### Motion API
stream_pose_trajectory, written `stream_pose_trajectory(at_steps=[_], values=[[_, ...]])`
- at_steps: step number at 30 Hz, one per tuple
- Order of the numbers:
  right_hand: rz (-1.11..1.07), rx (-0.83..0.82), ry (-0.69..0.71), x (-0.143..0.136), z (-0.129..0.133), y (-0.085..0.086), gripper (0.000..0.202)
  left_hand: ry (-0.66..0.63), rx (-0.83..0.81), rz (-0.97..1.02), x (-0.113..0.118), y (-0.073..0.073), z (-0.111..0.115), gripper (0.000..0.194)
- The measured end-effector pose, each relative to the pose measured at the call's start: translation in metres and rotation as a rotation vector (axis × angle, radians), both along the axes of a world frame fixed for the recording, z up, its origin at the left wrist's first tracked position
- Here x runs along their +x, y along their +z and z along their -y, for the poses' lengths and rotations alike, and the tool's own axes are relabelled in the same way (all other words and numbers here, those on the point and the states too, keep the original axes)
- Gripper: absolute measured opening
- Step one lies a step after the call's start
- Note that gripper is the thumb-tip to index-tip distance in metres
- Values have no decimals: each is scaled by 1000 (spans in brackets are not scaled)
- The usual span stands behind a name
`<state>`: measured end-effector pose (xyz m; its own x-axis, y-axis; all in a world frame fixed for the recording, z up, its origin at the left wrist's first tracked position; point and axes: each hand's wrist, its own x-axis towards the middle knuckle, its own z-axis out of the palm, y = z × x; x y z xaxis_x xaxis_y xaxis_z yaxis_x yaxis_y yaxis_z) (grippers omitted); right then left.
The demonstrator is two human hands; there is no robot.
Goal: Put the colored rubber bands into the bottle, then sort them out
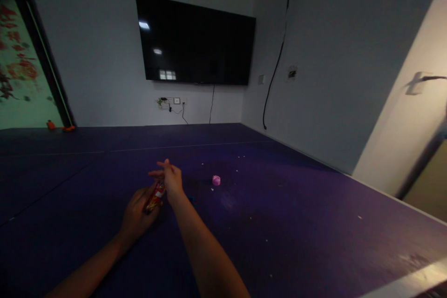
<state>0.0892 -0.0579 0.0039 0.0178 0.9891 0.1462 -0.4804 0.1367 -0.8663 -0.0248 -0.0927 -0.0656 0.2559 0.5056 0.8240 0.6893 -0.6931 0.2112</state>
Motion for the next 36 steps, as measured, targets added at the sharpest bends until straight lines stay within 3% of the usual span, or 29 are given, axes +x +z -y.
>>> stream_pose_trajectory(at_steps=[6,12,20,26,36], values=[[-69,-12,188,10,1,12,62,19,13,41,3,2,1,46],[-115,-13,197,15,3,17,61,20,31,25,4,-1,-3,46],[248,-102,160,14,-8,6,55,-3,116,-44,4,0,-4,48],[453,-113,282,18,-12,-5,47,-1,134,-36,3,2,-1,47],[343,-156,441,23,-8,5,69,19,35,84,3,1,-3,44]])
